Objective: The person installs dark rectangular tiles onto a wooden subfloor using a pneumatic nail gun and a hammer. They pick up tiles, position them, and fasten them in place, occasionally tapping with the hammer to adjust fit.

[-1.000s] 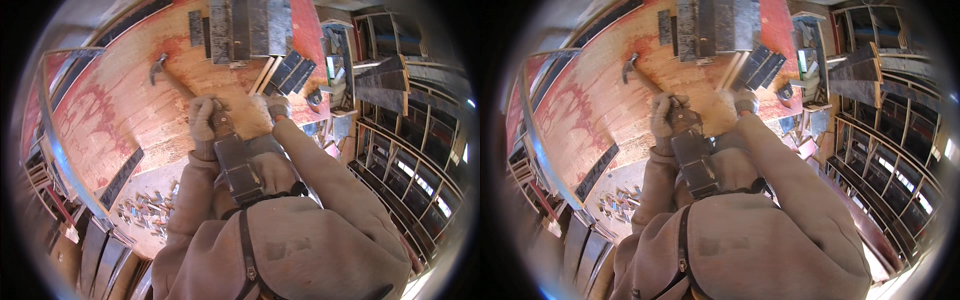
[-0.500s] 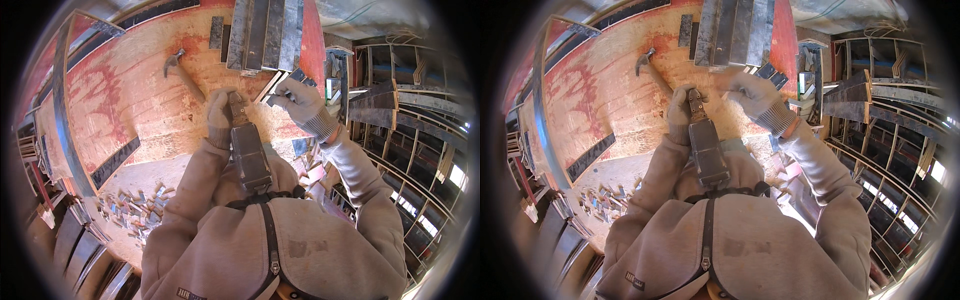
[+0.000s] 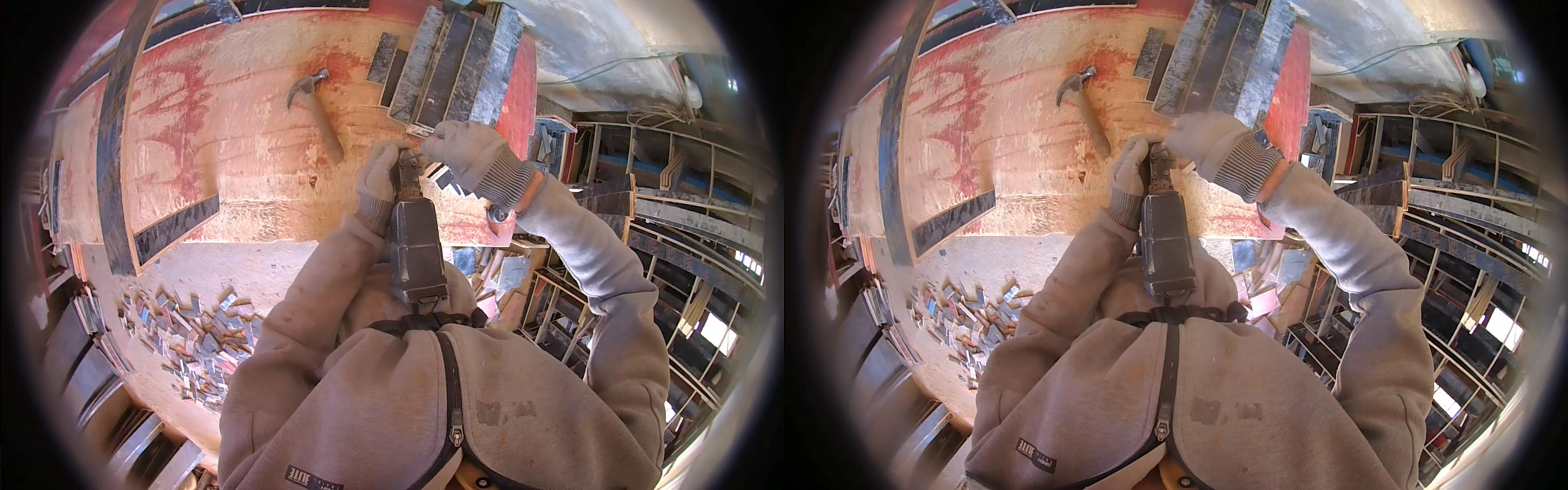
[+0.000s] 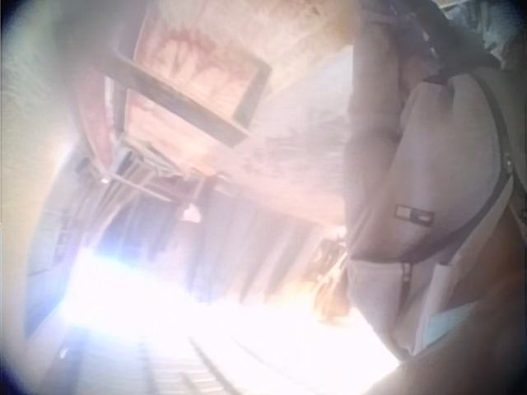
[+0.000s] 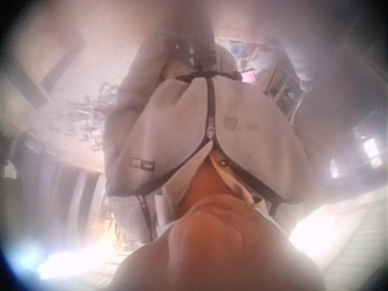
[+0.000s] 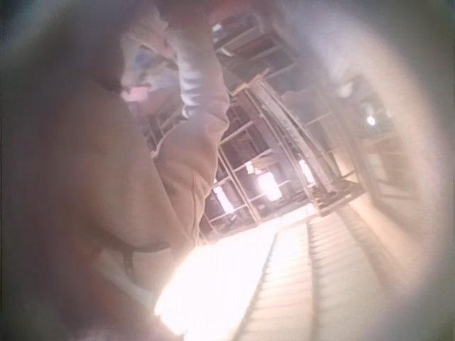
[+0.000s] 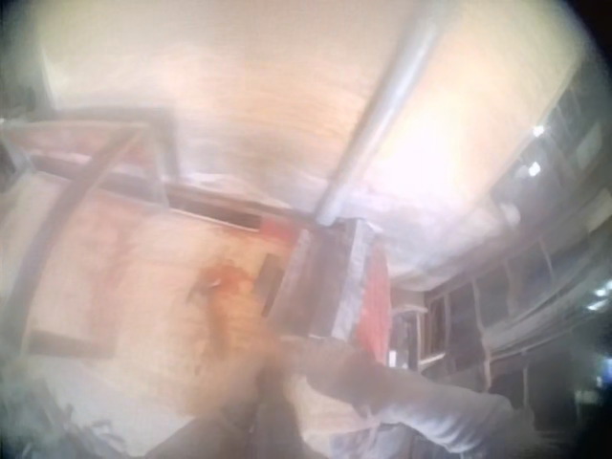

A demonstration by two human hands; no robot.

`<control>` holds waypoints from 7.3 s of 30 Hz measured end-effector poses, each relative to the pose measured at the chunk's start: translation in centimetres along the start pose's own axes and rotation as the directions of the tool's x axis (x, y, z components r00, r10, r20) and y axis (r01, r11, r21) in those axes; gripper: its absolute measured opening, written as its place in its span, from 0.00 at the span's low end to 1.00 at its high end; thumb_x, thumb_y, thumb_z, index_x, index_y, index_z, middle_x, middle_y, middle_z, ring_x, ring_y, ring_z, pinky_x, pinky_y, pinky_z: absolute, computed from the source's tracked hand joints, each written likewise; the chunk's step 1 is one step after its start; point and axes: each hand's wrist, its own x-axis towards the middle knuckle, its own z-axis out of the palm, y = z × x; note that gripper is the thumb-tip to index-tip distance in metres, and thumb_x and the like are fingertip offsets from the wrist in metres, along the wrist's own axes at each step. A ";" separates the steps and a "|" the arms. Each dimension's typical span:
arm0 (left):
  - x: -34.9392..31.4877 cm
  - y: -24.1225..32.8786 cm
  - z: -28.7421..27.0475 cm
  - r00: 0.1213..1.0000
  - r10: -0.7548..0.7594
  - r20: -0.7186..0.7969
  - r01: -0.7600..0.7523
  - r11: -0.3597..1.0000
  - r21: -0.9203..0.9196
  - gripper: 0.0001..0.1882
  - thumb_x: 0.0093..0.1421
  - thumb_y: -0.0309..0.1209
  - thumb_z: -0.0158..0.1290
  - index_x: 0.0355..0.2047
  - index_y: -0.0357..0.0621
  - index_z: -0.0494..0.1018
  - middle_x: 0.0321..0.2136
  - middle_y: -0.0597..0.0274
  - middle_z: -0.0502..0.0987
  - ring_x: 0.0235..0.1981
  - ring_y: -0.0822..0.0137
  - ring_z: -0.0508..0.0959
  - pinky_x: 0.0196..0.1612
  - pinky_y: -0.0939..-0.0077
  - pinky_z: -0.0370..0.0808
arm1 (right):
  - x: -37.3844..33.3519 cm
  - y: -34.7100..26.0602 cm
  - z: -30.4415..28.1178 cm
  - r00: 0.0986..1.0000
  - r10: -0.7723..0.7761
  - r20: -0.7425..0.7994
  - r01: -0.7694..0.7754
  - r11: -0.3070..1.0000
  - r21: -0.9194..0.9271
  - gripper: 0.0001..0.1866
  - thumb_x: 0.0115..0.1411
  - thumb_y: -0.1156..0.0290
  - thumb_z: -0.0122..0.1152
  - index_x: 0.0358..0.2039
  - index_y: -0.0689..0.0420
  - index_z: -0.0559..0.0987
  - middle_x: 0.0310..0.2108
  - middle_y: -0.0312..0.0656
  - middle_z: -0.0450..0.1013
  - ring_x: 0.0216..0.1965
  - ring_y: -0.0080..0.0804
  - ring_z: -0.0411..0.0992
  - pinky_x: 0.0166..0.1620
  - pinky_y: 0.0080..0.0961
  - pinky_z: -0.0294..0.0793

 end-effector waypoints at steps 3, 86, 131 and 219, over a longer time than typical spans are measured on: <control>0.0 -0.1 -0.1 1.000 0.005 -0.017 -0.005 1.000 0.018 0.14 0.76 0.33 0.43 0.50 0.39 0.76 0.37 0.55 0.81 0.37 0.62 0.85 0.41 0.70 0.83 | 0.5 -0.1 -0.7 0.998 -0.058 0.006 0.058 0.996 -0.062 0.11 0.59 0.69 0.62 0.43 0.50 0.82 0.40 0.44 0.78 0.44 0.46 0.80 0.45 0.40 0.82; 1.6 -3.0 0.7 0.964 -0.101 0.247 0.087 0.994 0.066 0.29 0.77 0.54 0.41 0.54 0.43 0.78 0.38 0.61 0.78 0.34 0.70 0.78 0.35 0.72 0.79 | -2.9 -1.6 6.5 0.674 0.738 -0.025 -0.220 0.233 0.947 0.24 0.75 0.51 0.48 0.34 0.59 0.80 0.22 0.42 0.78 0.21 0.30 0.77 0.27 0.29 0.76; 0.7 -12.5 6.4 0.915 -0.015 0.404 -0.320 0.584 0.746 0.06 0.64 0.32 0.58 0.39 0.44 0.81 0.36 0.54 0.84 0.39 0.53 0.83 0.43 0.63 0.78 | -6.5 -0.5 8.7 0.256 0.939 0.231 -0.953 0.205 0.222 0.22 0.60 0.55 0.59 0.45 0.56 0.87 0.48 0.57 0.82 0.52 0.50 0.81 0.53 0.41 0.81; 0.8 -9.9 6.0 0.878 -0.299 0.374 -0.159 0.553 0.818 0.11 0.64 0.38 0.63 0.35 0.43 0.85 0.27 0.51 0.81 0.30 0.61 0.81 0.37 0.65 0.76 | -9.9 -2.6 12.1 0.234 0.969 0.078 -0.794 0.145 0.591 0.33 0.76 0.47 0.34 0.38 0.56 0.85 0.35 0.51 0.83 0.41 0.53 0.81 0.50 0.47 0.78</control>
